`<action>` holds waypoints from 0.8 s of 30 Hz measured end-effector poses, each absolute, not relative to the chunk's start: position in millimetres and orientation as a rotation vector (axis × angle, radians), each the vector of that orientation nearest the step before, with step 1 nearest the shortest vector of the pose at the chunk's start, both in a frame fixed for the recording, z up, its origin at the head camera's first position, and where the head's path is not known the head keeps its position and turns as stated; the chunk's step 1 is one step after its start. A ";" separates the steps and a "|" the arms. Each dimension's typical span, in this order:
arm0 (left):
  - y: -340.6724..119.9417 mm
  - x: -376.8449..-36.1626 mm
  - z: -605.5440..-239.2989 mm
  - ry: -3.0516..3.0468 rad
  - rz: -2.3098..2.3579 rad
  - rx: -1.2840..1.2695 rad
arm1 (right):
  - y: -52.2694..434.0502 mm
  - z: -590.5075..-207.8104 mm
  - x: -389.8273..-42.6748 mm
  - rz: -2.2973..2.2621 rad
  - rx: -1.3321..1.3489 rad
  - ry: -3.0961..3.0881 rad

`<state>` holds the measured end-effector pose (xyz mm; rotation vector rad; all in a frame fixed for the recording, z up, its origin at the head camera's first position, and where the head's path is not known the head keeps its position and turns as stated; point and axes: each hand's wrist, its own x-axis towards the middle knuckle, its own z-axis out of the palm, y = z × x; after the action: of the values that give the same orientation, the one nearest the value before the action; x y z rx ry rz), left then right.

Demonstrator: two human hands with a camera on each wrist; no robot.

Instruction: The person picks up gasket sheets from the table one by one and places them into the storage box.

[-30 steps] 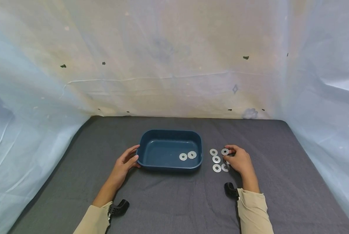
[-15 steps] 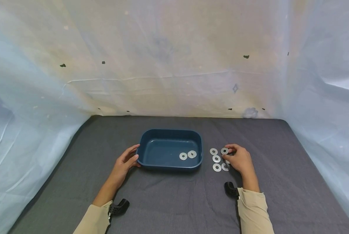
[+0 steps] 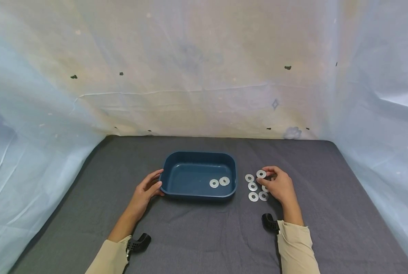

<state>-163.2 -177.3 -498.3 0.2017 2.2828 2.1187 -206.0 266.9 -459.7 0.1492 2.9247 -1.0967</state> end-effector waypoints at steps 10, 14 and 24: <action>-176.8 -163.2 -496.2 2.278 2.127 0.204 | 267.2 -454.1 -204.3 -1.147 0.121 2.935; -176.5 -162.5 -495.5 2.276 2.127 0.205 | 267.7 -453.9 -203.0 -1.165 0.122 2.952; -176.9 -160.8 -495.6 2.251 2.145 0.237 | 264.9 -450.7 -200.9 -1.193 0.129 2.962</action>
<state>-160.8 -176.9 -495.6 0.2375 2.2514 2.1450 -200.9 264.9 -450.7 0.1293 2.9618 -1.1925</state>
